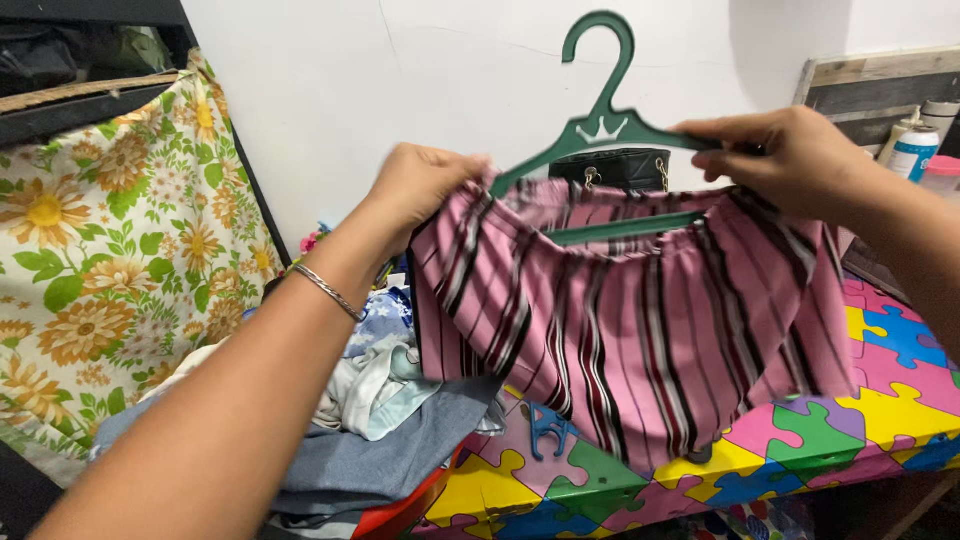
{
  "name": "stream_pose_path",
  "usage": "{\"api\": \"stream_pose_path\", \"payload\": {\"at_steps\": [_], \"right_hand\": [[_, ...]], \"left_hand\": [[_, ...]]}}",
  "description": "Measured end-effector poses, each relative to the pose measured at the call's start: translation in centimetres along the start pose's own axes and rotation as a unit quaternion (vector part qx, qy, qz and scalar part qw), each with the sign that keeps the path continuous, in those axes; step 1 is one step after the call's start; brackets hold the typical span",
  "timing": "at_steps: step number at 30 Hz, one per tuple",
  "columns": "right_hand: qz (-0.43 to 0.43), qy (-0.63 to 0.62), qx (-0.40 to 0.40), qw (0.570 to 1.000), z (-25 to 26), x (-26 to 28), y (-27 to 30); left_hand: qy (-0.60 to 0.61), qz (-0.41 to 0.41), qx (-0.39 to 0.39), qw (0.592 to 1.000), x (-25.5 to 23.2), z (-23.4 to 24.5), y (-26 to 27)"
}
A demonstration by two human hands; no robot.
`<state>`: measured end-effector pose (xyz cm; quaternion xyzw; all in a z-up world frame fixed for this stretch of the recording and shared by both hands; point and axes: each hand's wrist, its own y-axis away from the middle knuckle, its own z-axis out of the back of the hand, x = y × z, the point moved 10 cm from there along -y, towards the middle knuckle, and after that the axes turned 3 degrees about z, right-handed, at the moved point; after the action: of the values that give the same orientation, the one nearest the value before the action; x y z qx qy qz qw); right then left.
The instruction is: The person picks up several pairs of shorts from a pile on a table, places each pair onto a plastic hanger, and hangs them on a clothesline. The items handled include a pink striped pair, a blue floral pair, and a light blue patterned pair.
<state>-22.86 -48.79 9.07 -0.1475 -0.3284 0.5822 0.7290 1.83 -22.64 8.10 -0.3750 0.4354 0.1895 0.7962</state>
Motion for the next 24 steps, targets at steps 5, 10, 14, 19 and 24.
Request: {"api": "stream_pose_path", "payload": {"at_steps": [5, 10, 14, 19, 24], "right_hand": [[0.082, 0.083, -0.026, 0.993, -1.0, 0.0, 1.6], [0.011, 0.009, -0.062, 0.998, 0.1, -0.2, 1.7], [0.123, 0.052, -0.065, 0.989, 0.3, 4.7, 1.3], [0.284, 0.050, -0.172, 0.942, 1.9, 9.4, 4.6], [0.304, 0.236, -0.153, 0.910, -0.6, 10.2, 6.9]], "left_hand": [[-0.045, -0.012, -0.138, 0.989, -1.6, 4.2, 1.9], [-0.190, -0.196, 0.032, 0.961, -5.5, -1.5, 2.8], [-0.238, -0.169, 0.168, 0.941, -3.2, -7.9, 2.2], [-0.259, -0.133, 0.073, 0.954, -2.3, -7.8, -0.5], [-0.196, -0.134, 0.093, 0.967, -3.8, -5.0, -1.2]]}}
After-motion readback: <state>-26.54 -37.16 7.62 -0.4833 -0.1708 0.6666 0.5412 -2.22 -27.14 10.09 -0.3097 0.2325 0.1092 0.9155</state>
